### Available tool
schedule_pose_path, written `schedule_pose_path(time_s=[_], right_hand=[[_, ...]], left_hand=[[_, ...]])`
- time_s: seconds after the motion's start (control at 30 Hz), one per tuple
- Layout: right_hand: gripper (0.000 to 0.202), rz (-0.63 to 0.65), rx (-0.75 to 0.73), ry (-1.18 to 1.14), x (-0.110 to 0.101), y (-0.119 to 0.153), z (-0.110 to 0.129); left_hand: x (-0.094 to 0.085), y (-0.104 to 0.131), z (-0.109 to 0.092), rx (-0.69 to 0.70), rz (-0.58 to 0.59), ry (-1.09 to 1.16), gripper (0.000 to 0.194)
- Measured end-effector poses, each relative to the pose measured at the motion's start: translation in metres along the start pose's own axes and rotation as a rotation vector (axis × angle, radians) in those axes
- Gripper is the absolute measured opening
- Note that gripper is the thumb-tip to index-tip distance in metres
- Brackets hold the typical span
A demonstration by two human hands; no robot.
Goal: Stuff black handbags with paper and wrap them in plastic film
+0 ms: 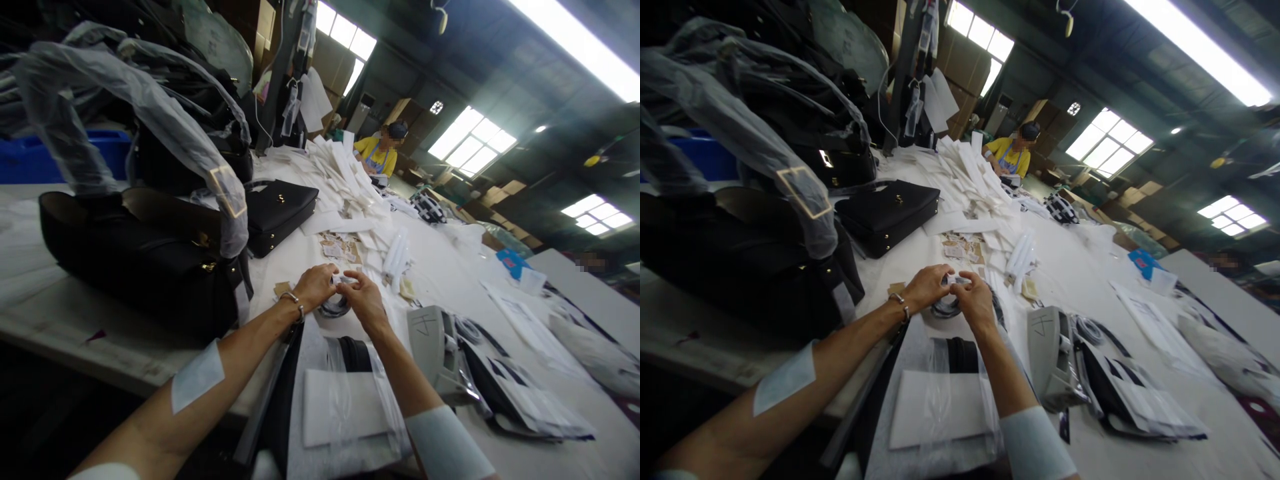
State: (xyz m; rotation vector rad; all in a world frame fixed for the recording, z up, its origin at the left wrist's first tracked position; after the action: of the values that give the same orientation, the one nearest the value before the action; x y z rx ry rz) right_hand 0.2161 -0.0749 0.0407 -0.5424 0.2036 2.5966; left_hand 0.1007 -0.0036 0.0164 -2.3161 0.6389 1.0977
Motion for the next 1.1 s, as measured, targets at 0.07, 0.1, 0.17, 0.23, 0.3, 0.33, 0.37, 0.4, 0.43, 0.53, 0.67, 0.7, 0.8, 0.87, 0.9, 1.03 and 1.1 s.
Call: schedule_pose_path(time_s=[0.07, 0.1, 0.17, 0.23, 0.3, 0.33, 0.37, 0.4, 0.43, 0.53, 0.67, 0.7, 0.8, 0.87, 0.9, 1.03, 1.1], right_hand=[[0.035, 0.002, 0.052, 0.027, 0.001, -0.001, -0.001], [0.034, 0.006, 0.070, 0.035, 0.001, -0.002, -0.001], [0.032, 0.010, 0.096, 0.056, 0.002, -0.003, -0.001], [0.032, 0.004, 0.118, 0.091, 0.002, -0.005, 0.000], [0.035, -0.004, 0.136, 0.129, 0.002, -0.007, -0.001], [0.036, -0.005, 0.146, 0.147, 0.002, -0.008, -0.001], [0.038, -0.002, 0.158, 0.163, 0.002, -0.009, -0.001], [0.040, 0.005, 0.170, 0.177, 0.002, -0.010, -0.002], [0.042, 0.017, 0.183, 0.189, 0.002, -0.010, -0.003], [0.047, 0.072, 0.216, 0.218, -0.001, -0.011, -0.004], [0.047, 0.133, 0.238, 0.269, -0.006, -0.010, -0.003], [0.047, 0.140, 0.240, 0.288, -0.008, -0.010, -0.002], [0.047, 0.144, 0.233, 0.350, -0.013, -0.010, -0.002], [0.047, 0.144, 0.226, 0.382, -0.015, -0.010, -0.002], [0.046, 0.144, 0.226, 0.392, -0.016, -0.010, -0.002], [0.047, 0.144, 0.242, 0.408, -0.015, -0.009, -0.001], [0.047, 0.145, 0.245, 0.425, -0.012, -0.008, -0.001]], left_hand=[[0.002, 0.000, 0.000, 0.003, 0.006, -0.009, 0.034], [0.003, 0.000, -0.001, 0.005, 0.010, -0.014, 0.035], [0.004, 0.000, -0.002, 0.010, 0.016, -0.025, 0.037], [0.004, 0.001, -0.004, 0.014, 0.017, -0.037, 0.036], [0.004, 0.003, -0.005, 0.018, 0.017, -0.048, 0.033], [0.004, 0.003, -0.005, 0.021, 0.017, -0.053, 0.032], [0.004, 0.004, -0.006, 0.024, 0.018, -0.057, 0.031], [0.004, 0.004, -0.006, 0.028, 0.019, -0.061, 0.031], [0.005, 0.004, -0.006, 0.033, 0.020, -0.064, 0.030], [0.007, 0.005, -0.007, 0.051, 0.021, -0.065, 0.031], [0.011, 0.007, -0.011, 0.077, 0.028, -0.058, 0.032], [0.012, 0.007, -0.012, 0.082, 0.031, -0.056, 0.031], [0.013, 0.009, -0.015, 0.095, 0.044, -0.050, 0.030], [0.013, 0.010, -0.017, 0.099, 0.050, -0.045, 0.029], [0.013, 0.010, -0.017, 0.098, 0.050, -0.042, 0.029], [0.011, 0.011, -0.018, 0.091, 0.040, -0.029, 0.030], [0.009, 0.012, -0.018, 0.091, 0.034, -0.023, 0.033]])
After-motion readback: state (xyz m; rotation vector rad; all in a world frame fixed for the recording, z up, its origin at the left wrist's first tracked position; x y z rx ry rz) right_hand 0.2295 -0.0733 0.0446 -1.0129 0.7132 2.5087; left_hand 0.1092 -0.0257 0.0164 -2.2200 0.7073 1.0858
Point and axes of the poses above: each hand's wrist, its own y-axis away from the middle knuckle, its own x-axis out of the palm, z = x × y, the point moved 5 cm from there along -y, towards the middle knuckle, and after that the axes turned 12 degrees about -y, right-handed, at the moved point
